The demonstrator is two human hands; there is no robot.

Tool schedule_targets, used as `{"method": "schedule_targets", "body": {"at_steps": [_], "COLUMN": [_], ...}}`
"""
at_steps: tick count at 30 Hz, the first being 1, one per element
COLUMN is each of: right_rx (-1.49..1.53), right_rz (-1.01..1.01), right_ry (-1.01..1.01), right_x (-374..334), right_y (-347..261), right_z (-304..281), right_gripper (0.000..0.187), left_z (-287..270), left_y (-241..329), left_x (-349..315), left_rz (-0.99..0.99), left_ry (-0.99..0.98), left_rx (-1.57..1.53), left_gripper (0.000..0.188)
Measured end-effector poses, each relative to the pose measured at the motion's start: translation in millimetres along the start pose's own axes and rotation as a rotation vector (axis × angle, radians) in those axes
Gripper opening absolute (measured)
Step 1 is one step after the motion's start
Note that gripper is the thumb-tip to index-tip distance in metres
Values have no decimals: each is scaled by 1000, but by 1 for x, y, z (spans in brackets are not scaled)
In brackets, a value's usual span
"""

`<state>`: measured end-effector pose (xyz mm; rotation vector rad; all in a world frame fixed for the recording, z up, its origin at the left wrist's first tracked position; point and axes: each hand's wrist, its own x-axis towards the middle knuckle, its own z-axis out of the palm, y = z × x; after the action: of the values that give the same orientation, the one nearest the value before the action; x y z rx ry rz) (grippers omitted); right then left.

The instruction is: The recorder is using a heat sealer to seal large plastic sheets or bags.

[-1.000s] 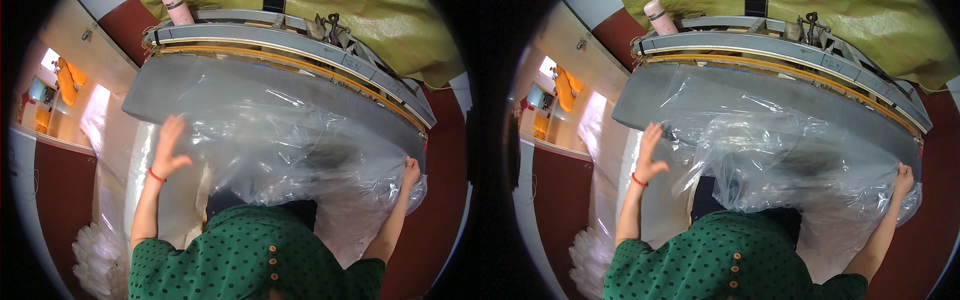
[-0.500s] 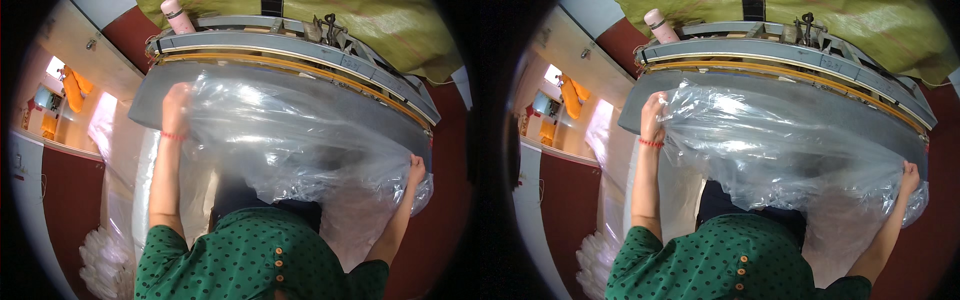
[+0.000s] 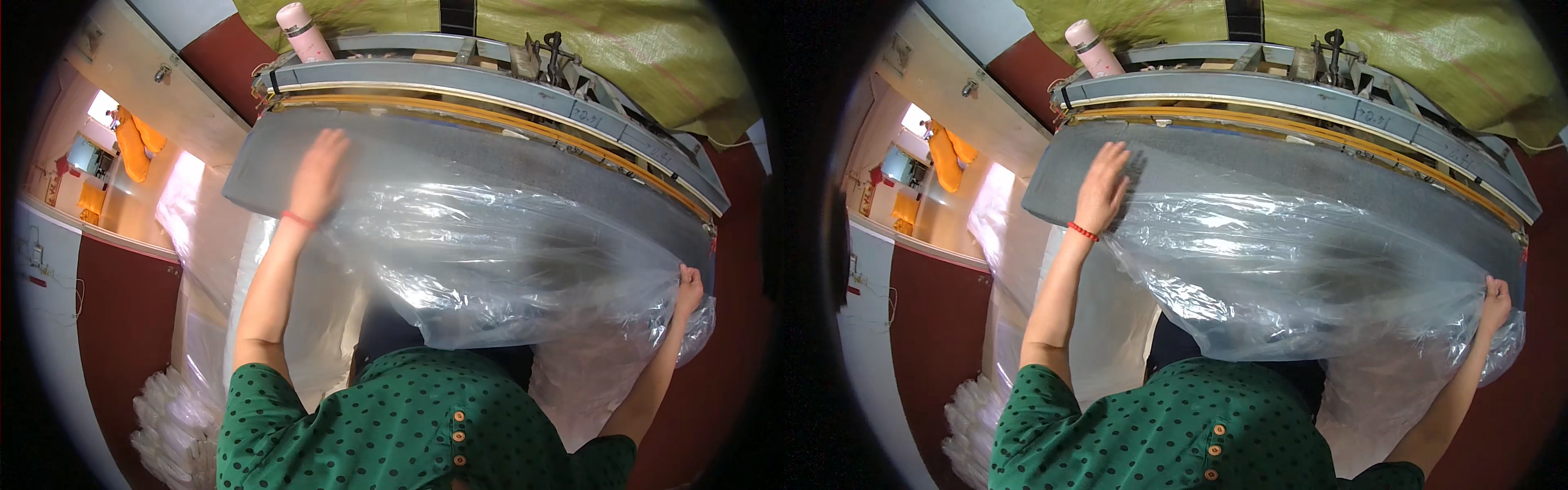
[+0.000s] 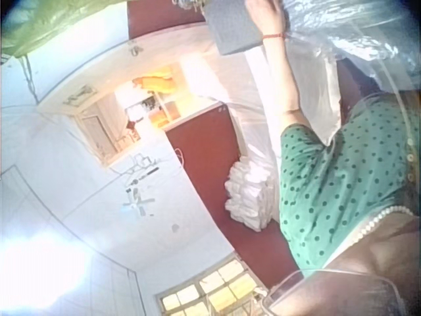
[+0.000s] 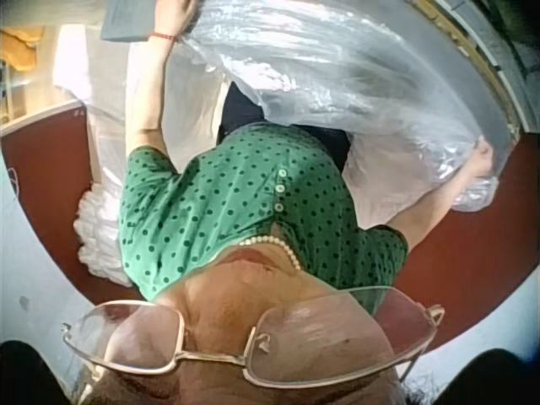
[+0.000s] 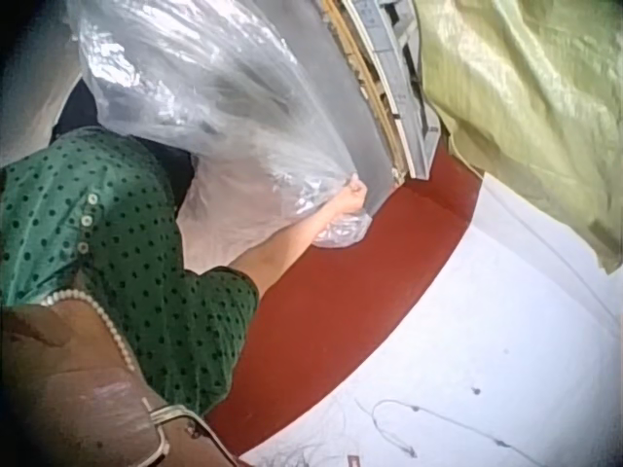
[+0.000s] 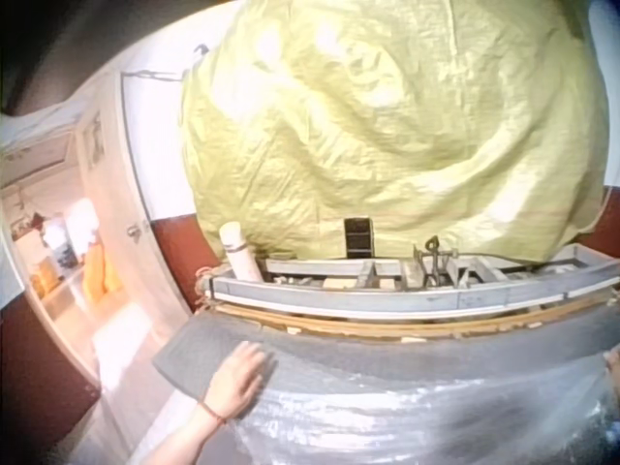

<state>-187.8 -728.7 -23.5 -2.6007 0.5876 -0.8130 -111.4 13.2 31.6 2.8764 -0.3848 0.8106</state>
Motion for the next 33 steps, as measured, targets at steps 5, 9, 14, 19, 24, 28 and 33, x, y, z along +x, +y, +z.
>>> {"method": "schedule_targets", "body": {"at_steps": [5, 9, 14, 19, 24, 28, 33], "right_rx": [65, 186, 179, 308, 257, 152, 144], "right_rz": [47, 27, 140, 219, 74, 144, -47], "right_ry": [-7, 86, 34, -78, -34, 182, 441], "right_x": [-2, -21, -60, -85, -50, 12, 64], "right_y": [3, 19, 65, 84, 109, 110, 0], "right_z": [-6, -23, -61, -76, -54, -33, 21], "right_gripper": [27, 24, 21, 20, 21, 22, 20], "left_z": [18, 32, 48, 59, 65, 89, 80], "left_y": [-2, -12, -4, -7, -2, -6, -26], "left_x": [-17, -16, 25, 40, 46, 67, 99], "left_rz": [89, 110, -89, -238, -230, -472, -629], "left_ry": [-316, -202, -87, -35, -28, 348, 588], "left_rx": [-190, -191, -268, -165, -103, -376, -492], "left_gripper": [46, 38, 23, 13, 10, 10, 19]}}
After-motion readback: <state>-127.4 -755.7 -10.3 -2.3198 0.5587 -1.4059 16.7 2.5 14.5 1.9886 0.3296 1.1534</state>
